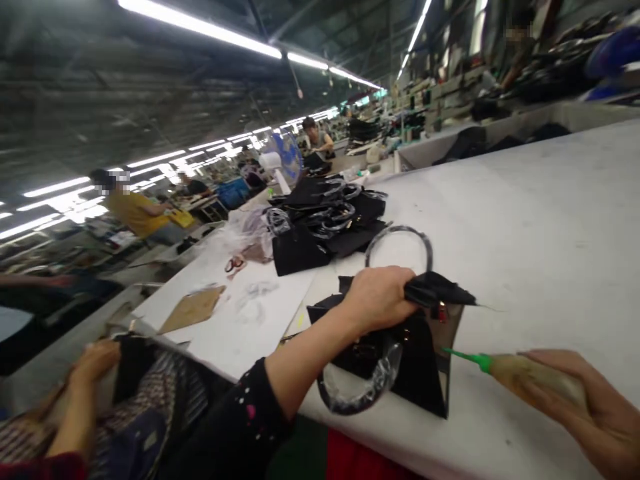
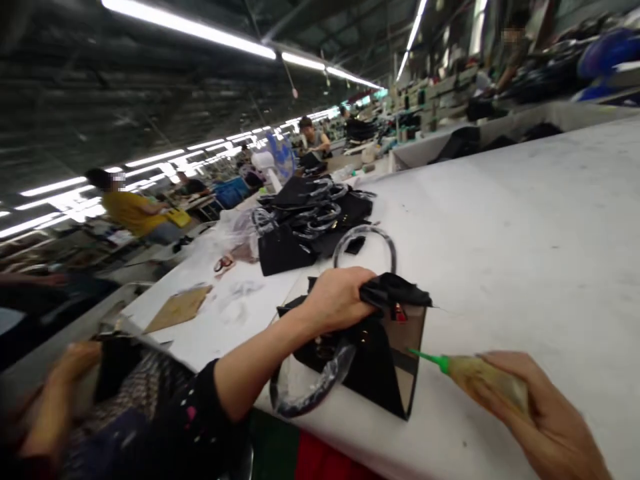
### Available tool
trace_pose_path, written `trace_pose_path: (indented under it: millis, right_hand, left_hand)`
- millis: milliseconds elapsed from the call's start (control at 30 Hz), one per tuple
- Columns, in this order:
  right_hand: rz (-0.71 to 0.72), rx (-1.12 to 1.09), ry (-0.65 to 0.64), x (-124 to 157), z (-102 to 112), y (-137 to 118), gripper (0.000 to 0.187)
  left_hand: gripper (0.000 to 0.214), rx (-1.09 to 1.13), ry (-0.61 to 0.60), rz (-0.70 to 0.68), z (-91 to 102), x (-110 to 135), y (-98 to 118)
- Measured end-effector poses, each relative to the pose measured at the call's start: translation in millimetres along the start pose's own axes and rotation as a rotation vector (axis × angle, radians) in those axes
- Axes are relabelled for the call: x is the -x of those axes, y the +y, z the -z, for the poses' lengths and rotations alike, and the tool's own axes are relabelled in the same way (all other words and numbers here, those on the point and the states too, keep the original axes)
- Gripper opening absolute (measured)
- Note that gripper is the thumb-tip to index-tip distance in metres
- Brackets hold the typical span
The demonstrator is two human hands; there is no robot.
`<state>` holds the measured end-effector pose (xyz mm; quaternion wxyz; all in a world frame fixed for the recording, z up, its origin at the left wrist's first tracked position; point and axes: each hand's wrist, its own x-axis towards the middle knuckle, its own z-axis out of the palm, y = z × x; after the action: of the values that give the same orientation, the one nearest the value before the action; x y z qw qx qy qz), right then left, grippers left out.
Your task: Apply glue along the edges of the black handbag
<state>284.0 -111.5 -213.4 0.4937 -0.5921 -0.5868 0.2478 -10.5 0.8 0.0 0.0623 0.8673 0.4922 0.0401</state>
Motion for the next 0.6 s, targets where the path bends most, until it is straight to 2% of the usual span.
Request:
trace_pose_path:
  millis: [67,200,367,533,600]
  right_hand:
    - [0.005,0.022,-0.044,-1,5,-5,0.039]
    - [0.137,-0.033,-0.066,-8,-2,-18,0.030]
    - [0.199,-0.039,-0.089,-1,1,-17,0.025]
    - [0.089,-0.037,-0.218,4,7,-16,0.030]
    - [0.059,-0.035,-0.192,2,6,-17,0.033]
  left_hand:
    - [0.021,0.011,0.004,0.020,-0.8,1,0]
    - [0.017,0.061,-0.007,0.065,3.6,3,3]
    - [0.016,0.076,-0.017,0.073,5.5,3,5]
    - [0.017,0.027,-0.018,0.054,2.8,3,10]
    - [0.016,0.023,-0.016,0.051,2.2,4,11]
